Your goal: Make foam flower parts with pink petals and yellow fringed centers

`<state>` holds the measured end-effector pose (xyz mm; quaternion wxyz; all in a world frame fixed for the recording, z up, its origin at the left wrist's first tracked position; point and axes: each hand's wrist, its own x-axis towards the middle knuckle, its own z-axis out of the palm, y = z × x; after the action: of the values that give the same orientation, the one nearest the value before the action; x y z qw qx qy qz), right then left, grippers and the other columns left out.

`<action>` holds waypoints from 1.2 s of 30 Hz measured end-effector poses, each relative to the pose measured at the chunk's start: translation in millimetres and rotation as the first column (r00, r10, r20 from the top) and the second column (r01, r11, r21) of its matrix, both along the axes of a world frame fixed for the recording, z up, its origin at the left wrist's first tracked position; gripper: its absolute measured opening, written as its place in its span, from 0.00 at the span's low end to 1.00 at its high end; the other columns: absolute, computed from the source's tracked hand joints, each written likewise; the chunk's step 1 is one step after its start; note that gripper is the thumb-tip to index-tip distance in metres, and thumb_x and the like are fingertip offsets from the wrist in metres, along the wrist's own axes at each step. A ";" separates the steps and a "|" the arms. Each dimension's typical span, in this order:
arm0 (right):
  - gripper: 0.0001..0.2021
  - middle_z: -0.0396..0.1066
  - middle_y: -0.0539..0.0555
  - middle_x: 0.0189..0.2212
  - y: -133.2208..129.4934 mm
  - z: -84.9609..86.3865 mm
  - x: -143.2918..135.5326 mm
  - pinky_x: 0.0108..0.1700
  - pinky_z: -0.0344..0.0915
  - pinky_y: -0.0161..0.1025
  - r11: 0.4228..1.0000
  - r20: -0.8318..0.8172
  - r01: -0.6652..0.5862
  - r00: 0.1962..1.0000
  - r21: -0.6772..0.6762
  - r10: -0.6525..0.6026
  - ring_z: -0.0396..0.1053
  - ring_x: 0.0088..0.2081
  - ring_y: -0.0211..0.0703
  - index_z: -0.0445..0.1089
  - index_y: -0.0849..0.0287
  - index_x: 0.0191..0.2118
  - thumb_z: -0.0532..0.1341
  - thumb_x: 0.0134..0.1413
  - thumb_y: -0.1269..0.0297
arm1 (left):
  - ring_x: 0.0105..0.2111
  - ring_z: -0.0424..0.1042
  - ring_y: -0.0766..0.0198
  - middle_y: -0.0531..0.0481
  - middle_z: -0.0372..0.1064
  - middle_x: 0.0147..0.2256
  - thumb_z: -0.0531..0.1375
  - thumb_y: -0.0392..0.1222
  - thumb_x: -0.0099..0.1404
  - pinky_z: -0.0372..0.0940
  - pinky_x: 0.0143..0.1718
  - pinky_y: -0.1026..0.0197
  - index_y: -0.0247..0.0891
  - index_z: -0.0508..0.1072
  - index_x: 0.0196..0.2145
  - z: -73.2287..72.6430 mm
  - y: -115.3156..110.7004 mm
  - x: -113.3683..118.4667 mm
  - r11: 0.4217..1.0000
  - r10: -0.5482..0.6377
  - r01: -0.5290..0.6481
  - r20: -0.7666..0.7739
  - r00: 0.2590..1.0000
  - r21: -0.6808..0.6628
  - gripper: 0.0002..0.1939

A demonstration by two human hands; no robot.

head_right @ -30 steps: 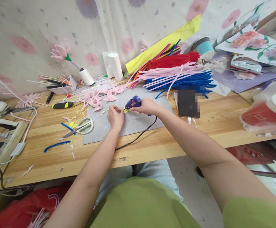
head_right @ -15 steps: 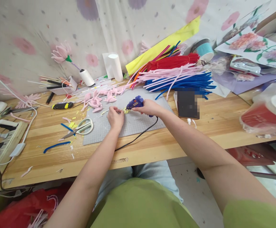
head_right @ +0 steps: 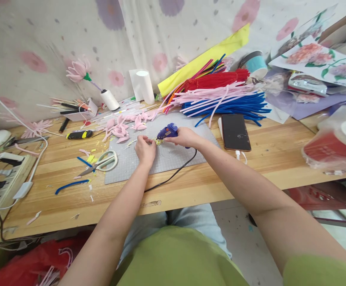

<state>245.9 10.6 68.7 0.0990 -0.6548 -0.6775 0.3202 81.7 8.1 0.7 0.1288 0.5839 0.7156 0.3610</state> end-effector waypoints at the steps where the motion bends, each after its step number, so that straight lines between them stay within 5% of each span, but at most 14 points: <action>1: 0.22 0.68 0.53 0.19 -0.1 0.2 0.3 0.21 0.58 0.32 1.000 0.001 -0.005 1.000 0.002 0.005 0.64 0.21 0.36 0.73 0.61 0.30 0.59 0.47 0.44 | 0.44 0.69 0.56 0.49 0.72 0.34 0.57 0.34 0.56 0.56 0.48 0.54 0.41 0.59 0.38 -0.4 0.2 0.0 1.000 0.000 0.000 0.000 1.000 0.003 0.12; 36: 0.22 0.64 0.52 0.15 -4.3 -7.3 4.7 0.20 0.55 0.34 0.999 -0.056 0.047 0.997 -0.006 -0.047 0.61 0.18 0.35 0.69 0.62 0.22 0.60 0.46 0.44 | 0.42 0.69 0.56 0.49 0.72 0.34 0.57 0.34 0.55 0.57 0.46 0.54 0.40 0.60 0.37 -0.1 0.7 -0.3 1.000 -0.004 0.005 -0.032 0.999 0.018 0.12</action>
<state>250.6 6.3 61.3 0.1240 -0.6614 -0.6581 0.3379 81.4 8.8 0.6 0.1126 0.5924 0.7130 0.3579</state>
